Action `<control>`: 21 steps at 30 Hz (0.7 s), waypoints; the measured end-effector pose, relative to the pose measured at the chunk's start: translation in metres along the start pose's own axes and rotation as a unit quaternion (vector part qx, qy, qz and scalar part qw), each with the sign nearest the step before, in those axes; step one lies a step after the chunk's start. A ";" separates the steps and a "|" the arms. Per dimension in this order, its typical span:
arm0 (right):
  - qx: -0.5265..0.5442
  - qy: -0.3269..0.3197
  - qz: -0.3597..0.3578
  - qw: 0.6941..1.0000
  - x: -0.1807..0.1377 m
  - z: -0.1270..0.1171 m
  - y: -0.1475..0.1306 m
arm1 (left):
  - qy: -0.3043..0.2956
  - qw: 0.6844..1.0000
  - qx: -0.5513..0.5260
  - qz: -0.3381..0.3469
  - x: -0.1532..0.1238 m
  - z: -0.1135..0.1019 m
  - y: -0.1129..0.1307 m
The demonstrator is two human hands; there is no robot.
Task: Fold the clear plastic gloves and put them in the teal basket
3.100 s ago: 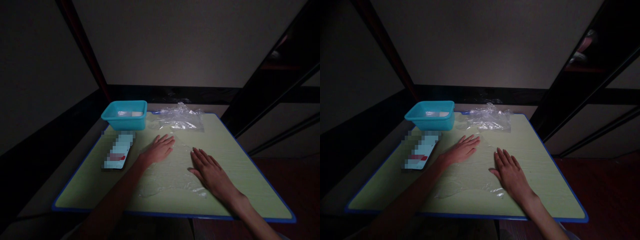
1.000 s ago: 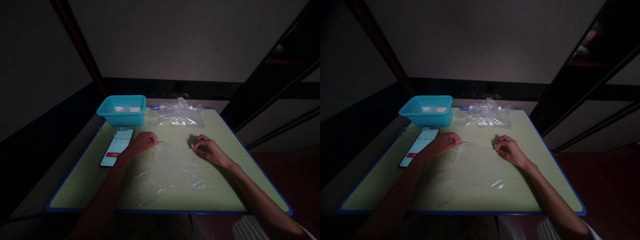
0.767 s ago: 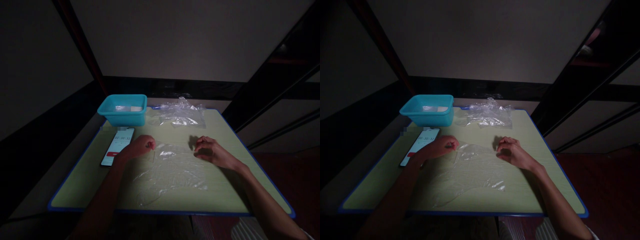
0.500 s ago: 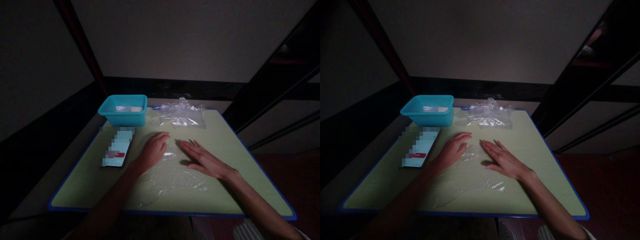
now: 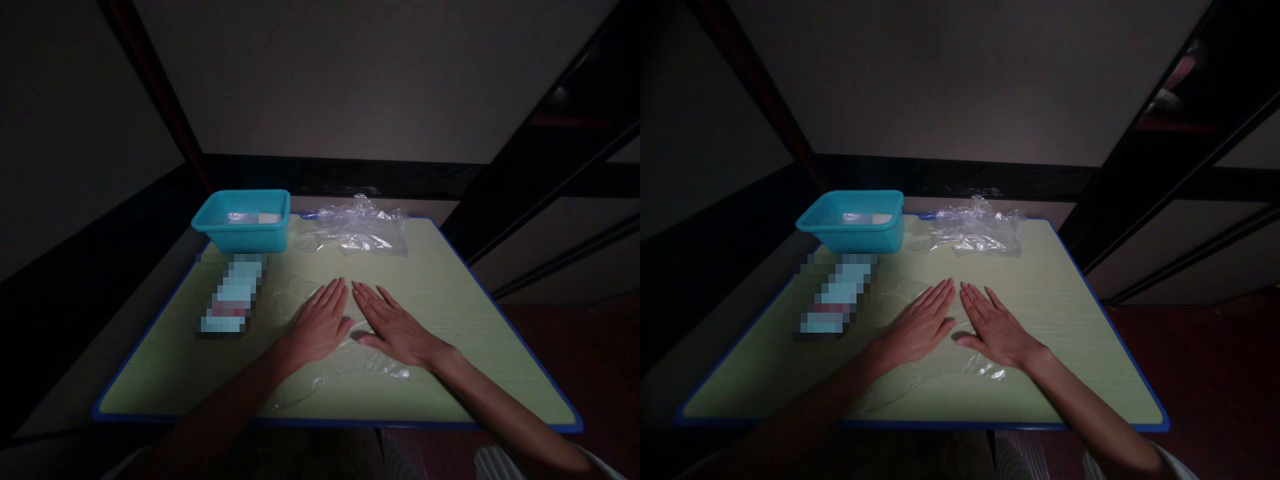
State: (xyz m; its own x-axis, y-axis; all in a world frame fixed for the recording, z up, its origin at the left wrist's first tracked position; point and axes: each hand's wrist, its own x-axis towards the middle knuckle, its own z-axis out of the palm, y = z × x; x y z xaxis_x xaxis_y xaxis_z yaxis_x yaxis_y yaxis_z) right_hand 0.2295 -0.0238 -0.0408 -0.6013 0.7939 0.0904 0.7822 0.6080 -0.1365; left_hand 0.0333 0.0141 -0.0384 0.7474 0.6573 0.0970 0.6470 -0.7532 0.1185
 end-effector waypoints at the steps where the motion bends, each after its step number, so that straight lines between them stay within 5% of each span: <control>1: -0.001 0.001 0.004 1.000 -0.001 0.001 0.000 | 0.001 1.000 0.002 -0.002 0.000 0.000 0.000; 17: 0.077 -0.051 0.033 0.995 -0.022 -0.013 0.020 | -0.005 1.000 0.012 -0.019 -0.002 0.001 -0.001; 21: 0.120 -0.033 0.021 0.992 -0.020 -0.026 0.022 | 0.032 0.998 -0.044 -0.029 -0.002 -0.003 -0.004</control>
State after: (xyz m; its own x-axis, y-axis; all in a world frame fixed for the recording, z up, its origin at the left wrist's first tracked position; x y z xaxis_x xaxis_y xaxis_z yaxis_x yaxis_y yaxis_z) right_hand 0.2628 -0.0265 -0.0196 -0.5839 0.8116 0.0155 0.7506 0.5471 -0.3706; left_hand 0.0286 0.0164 -0.0360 0.6955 0.7027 0.1501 0.6714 -0.7099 0.2127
